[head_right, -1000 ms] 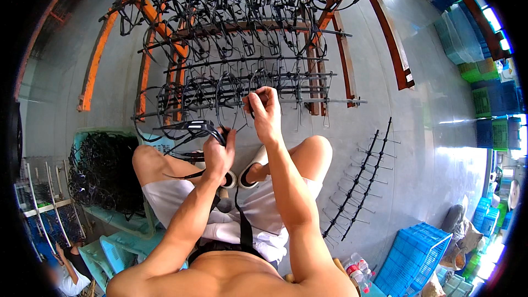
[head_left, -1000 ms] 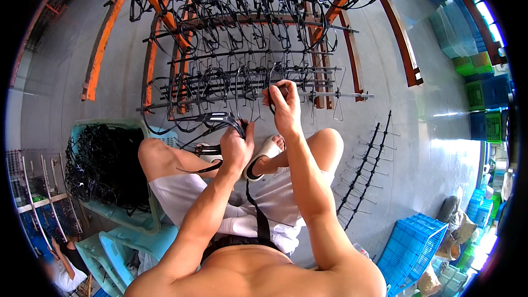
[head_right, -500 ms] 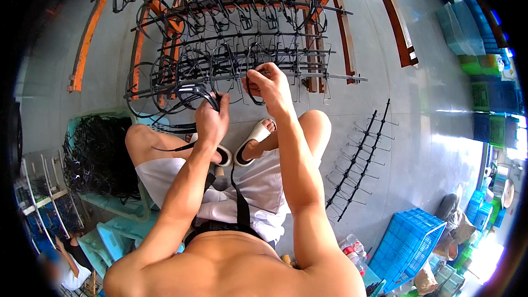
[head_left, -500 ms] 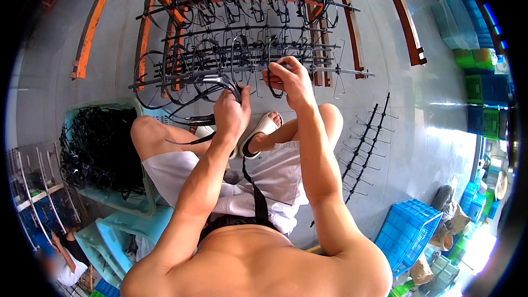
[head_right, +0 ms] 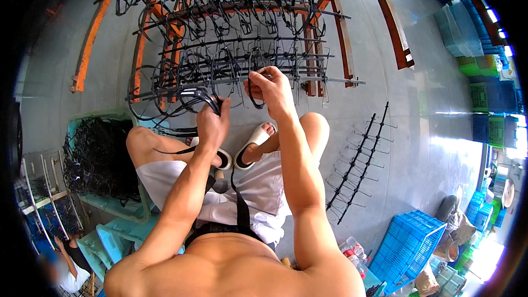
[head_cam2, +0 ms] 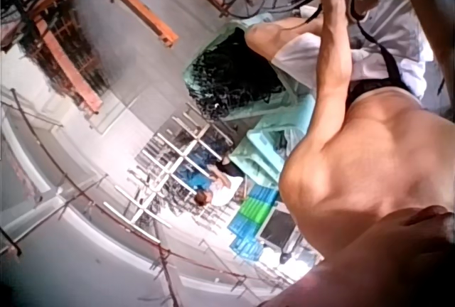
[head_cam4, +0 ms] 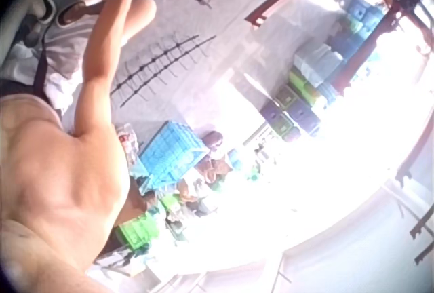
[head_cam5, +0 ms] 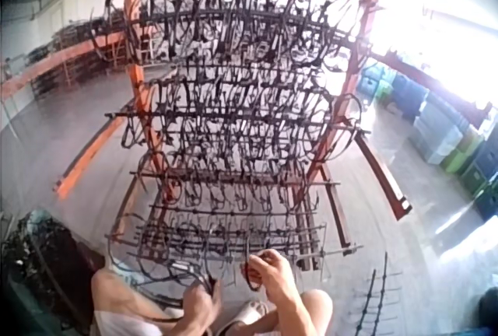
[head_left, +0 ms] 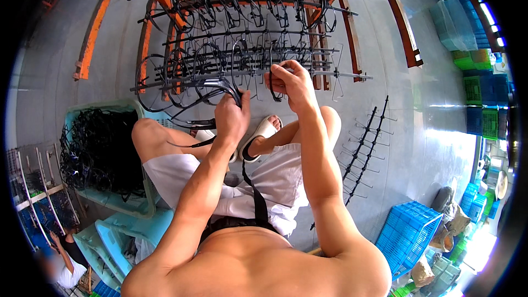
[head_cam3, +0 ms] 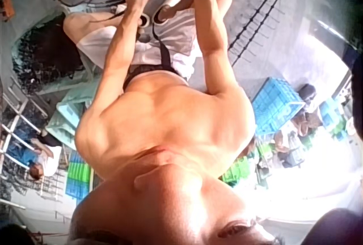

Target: The person sits on the floor and repeatedly picks up black wire components from a green basket, then attaches them to a metal rack. The person handles the components one at a time, looping them onto horizontal bars of the rack.

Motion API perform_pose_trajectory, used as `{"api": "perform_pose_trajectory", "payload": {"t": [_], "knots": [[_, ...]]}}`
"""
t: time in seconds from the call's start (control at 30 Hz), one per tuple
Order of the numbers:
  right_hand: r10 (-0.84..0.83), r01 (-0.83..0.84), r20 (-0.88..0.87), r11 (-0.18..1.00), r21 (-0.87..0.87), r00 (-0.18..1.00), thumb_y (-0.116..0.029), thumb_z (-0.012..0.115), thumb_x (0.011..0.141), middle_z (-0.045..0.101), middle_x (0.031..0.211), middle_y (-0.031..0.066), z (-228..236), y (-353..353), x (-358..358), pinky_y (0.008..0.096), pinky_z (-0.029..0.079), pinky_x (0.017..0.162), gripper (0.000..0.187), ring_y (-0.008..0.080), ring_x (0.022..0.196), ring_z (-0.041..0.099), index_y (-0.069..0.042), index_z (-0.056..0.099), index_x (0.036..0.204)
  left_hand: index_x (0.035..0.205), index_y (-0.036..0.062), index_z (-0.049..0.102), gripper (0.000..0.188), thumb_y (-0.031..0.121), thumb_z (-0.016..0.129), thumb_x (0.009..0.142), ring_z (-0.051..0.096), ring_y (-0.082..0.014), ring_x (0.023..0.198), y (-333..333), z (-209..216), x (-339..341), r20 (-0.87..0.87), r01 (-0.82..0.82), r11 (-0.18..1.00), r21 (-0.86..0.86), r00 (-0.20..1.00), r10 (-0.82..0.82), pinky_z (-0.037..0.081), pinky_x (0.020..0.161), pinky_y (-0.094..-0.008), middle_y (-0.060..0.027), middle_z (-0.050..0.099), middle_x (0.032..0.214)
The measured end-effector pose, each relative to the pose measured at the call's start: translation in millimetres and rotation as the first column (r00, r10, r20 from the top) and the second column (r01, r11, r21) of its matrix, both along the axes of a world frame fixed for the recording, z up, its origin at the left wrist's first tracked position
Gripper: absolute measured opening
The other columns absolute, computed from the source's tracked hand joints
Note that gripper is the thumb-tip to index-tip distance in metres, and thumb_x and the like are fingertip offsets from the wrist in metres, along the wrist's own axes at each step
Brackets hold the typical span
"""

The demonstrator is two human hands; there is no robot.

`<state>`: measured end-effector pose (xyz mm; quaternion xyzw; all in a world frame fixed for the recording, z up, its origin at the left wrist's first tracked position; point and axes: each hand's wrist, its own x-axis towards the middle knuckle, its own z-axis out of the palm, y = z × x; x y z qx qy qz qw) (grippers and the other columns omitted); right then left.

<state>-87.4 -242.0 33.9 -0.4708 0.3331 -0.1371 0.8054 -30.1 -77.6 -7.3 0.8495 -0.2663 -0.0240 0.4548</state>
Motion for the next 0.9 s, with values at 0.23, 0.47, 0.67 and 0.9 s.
{"api": "perform_pose_trajectory", "payload": {"t": [0.23, 0.47, 0.67, 0.9], "knots": [[-0.043, 0.021, -0.082, 0.969, -0.247, 0.996, -0.012, 0.063, 0.086, 0.063, 0.088, 0.0141, 3.6, -4.3, 11.4, 0.0311, 0.053, 0.065, 0.027, 0.0222, 0.074, 0.063, 0.005, 0.053, 0.104, 0.093, -0.0006, 0.062, 0.029, 0.028, 0.057, 0.091, 0.059, -0.0265, 0.058, 5.5, 6.5, -2.9, -0.172, 0.041, 0.999, 0.019, 0.984, -0.037, 0.046, 0.056, -0.035, -0.0125, 0.063, 0.069], [0.348, -0.271, -0.047, 0.634, -0.724, 0.936, -0.019, 0.064, 0.087, 0.055, 0.099, 0.0137, 30.2, 69.0, -38.9, 0.0323, 0.048, 0.071, 0.035, 0.0228, 0.085, 0.056, -0.001, 0.053, 0.115, 0.131, 0.0012, 0.047, 0.054, 0.043, 0.033, 0.099, 0.05, -0.0154, 0.11, 50.7, 53.2, -27.4, -0.731, -0.178, 0.805, -0.566, 0.561, -0.39, 0.037, 0.097, -0.032, -0.0084, 0.056, 0.122], [0.481, -0.44, 0.145, 0.865, -0.242, 0.865, -0.025, 0.065, 0.088, 0.057, 0.093, 0.004, 19.9, 93.5, -58.6, 0.0268, 0.048, 0.078, 0.041, 0.0116, 0.084, 0.054, 0.002, 0.052, 0.116, 0.134, 0.0038, 0.044, 0.056, 0.046, 0.032, 0.099, 0.042, -0.0188, 0.121, 56.7, 64.1, -38.7, -0.735, -0.374, 0.662, -0.65, 0.531, -0.422, 0.035, 0.102, -0.0352, -0.0074, 0.049, 0.128], [0.449, -0.499, 0.313, 0.861, 0.099, 0.837, -0.016, 0.059, 0.092, 0.057, 0.092, 0.001, 31.6, 68.5, -86.1, 0.0207, 0.042, 0.071, 0.02, 0.0072, 0.084, 0.051, 0.001, 0.055, 0.103, 0.129, 0.0042, 0.049, 0.051, 0.042, 0.034, 0.099, 0.048, -0.0254, 0.119, 66.0, 61.3, -50.9, -0.598, -0.216, 0.558, -0.802, 0.254, -0.76, 0.035, 0.103, -0.0411, -0.014, 0.052, 0.129]]}}
